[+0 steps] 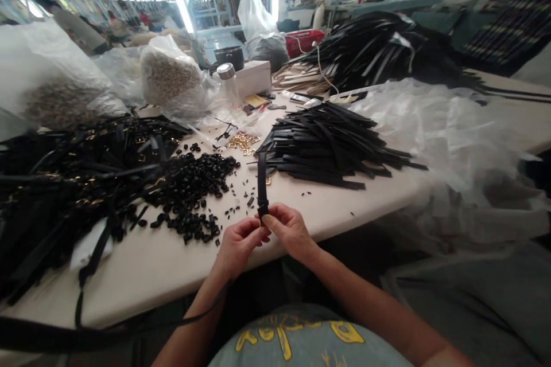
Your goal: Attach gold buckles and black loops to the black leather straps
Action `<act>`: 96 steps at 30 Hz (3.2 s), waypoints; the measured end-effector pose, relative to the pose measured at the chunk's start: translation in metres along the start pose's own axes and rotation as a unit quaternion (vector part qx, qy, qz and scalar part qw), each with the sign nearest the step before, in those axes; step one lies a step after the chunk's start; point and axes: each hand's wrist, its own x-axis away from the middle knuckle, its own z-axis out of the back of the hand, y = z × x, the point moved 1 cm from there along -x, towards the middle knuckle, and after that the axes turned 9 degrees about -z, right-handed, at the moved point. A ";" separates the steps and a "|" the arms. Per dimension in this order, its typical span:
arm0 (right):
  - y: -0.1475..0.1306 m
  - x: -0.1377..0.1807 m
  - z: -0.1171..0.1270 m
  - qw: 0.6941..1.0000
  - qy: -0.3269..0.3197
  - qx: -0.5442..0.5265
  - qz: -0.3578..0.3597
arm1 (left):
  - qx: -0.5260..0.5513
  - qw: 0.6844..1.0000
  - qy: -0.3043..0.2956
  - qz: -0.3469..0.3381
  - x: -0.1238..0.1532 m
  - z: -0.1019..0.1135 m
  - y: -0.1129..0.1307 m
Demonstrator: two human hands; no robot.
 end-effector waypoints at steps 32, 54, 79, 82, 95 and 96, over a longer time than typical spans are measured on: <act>0.007 -0.010 0.023 0.983 0.059 0.170 0.029 | -0.003 0.994 0.104 -0.022 -0.050 0.054 0.004; 0.006 -0.010 0.025 0.980 -0.019 0.198 0.027 | -0.226 0.953 -0.034 -0.199 -0.033 0.026 0.010; 0.005 -0.010 0.023 0.992 -0.036 0.114 0.037 | -0.056 0.997 -0.004 -0.060 -0.025 0.008 -0.001; 0.005 -0.009 0.023 0.991 -0.023 0.125 0.029 | 0.005 1.000 0.025 -0.010 -0.025 0.010 -0.002; 0.000 -0.004 0.023 0.964 -0.016 0.261 0.052 | 0.150 0.987 0.013 0.059 -0.039 0.013 -0.006; 0.000 -0.004 0.023 0.963 -0.023 0.261 0.058 | 0.153 0.986 0.004 0.061 -0.040 0.015 -0.007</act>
